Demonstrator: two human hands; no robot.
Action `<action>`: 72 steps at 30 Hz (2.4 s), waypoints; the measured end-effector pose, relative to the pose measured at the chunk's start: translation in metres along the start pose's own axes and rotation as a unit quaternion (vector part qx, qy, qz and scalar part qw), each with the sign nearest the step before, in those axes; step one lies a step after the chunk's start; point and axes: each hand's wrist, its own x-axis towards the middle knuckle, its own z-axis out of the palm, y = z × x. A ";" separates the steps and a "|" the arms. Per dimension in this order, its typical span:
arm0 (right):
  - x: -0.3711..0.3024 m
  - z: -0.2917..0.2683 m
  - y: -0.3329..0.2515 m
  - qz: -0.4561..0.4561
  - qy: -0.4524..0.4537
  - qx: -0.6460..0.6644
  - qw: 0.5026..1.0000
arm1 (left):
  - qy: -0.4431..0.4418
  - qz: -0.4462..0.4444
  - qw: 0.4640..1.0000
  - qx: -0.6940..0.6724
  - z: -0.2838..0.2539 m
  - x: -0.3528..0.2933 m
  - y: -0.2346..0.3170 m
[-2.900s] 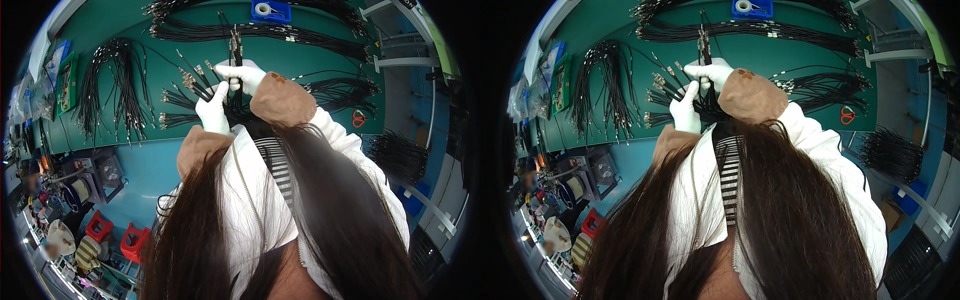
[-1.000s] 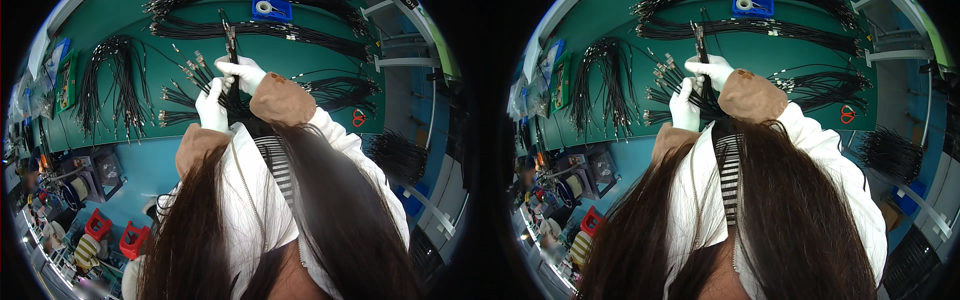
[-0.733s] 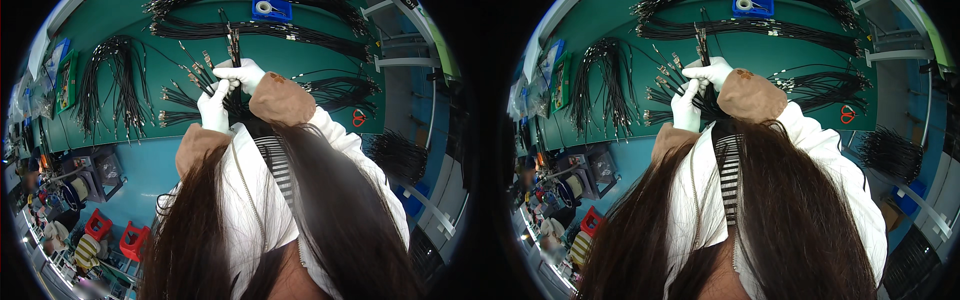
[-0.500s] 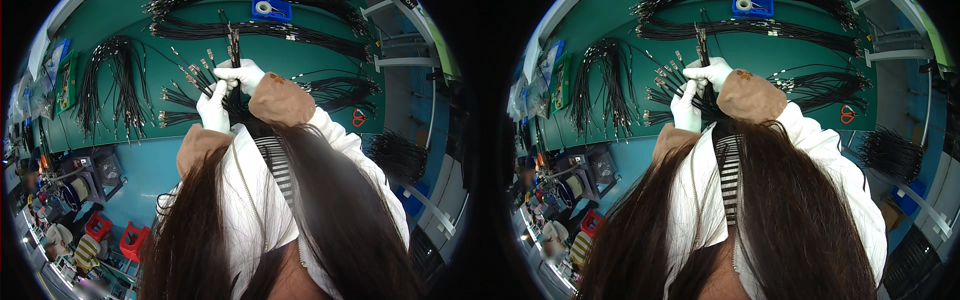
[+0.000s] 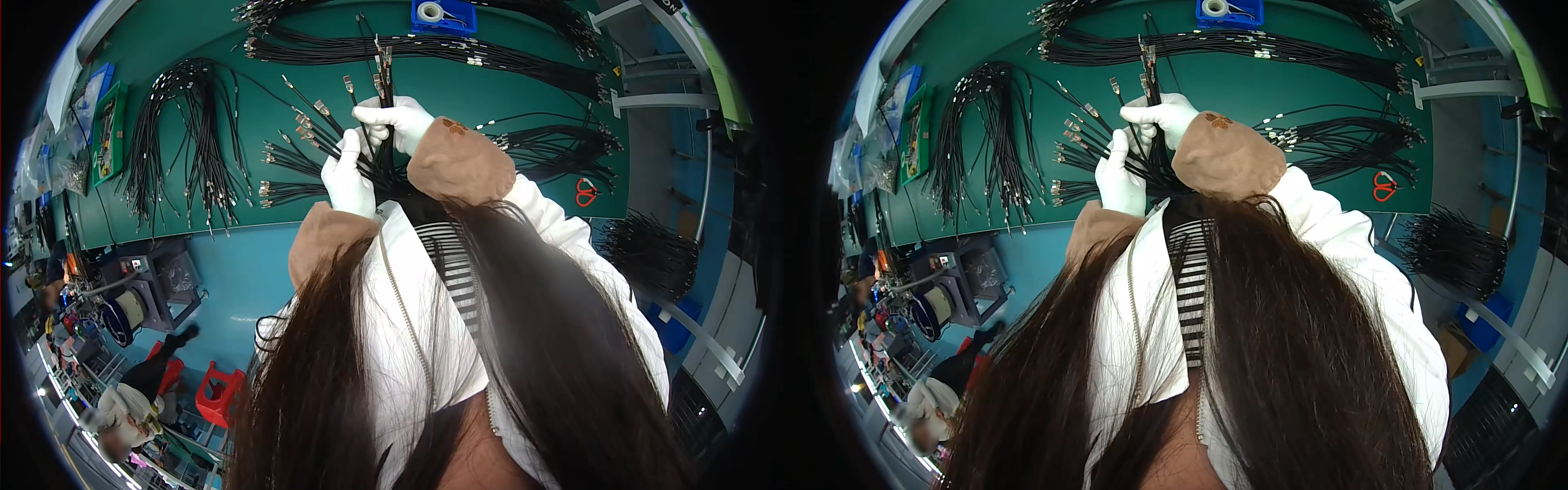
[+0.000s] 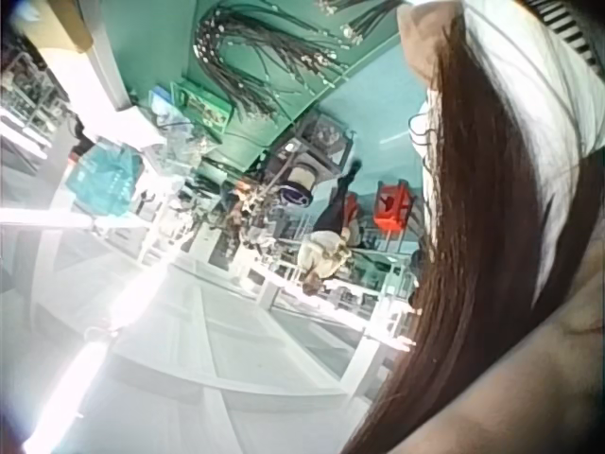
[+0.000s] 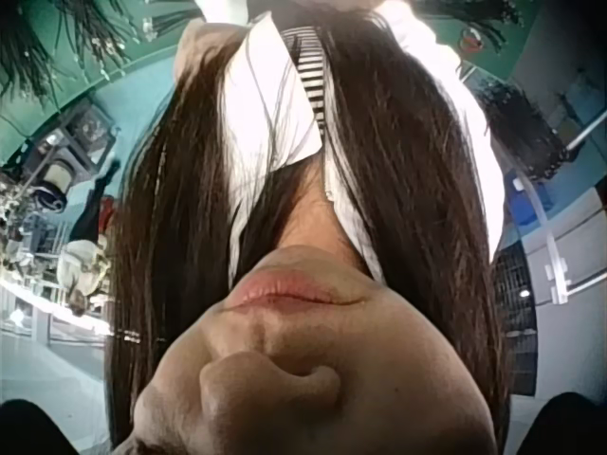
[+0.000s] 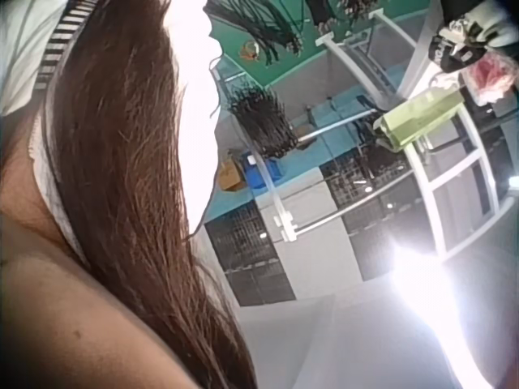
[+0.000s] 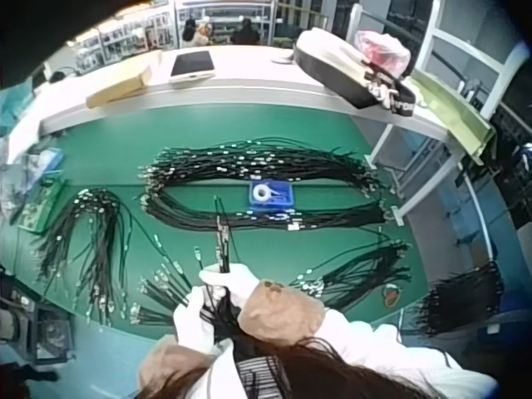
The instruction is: Assembling and organizing multiple electrical wire harnesses at an electronics workbench.
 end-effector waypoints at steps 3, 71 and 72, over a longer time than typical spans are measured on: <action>-0.003 0.000 0.000 0.019 0.005 0.006 1.000 | 0.023 -0.011 1.000 0.011 0.008 -0.002 0.001; -0.002 0.010 -0.012 -0.037 0.044 -0.107 0.993 | -0.016 -0.026 0.993 0.117 0.000 0.002 0.006; -0.001 0.007 -0.011 -0.035 0.044 -0.103 0.993 | -0.004 -0.028 0.991 0.131 -0.002 0.004 0.002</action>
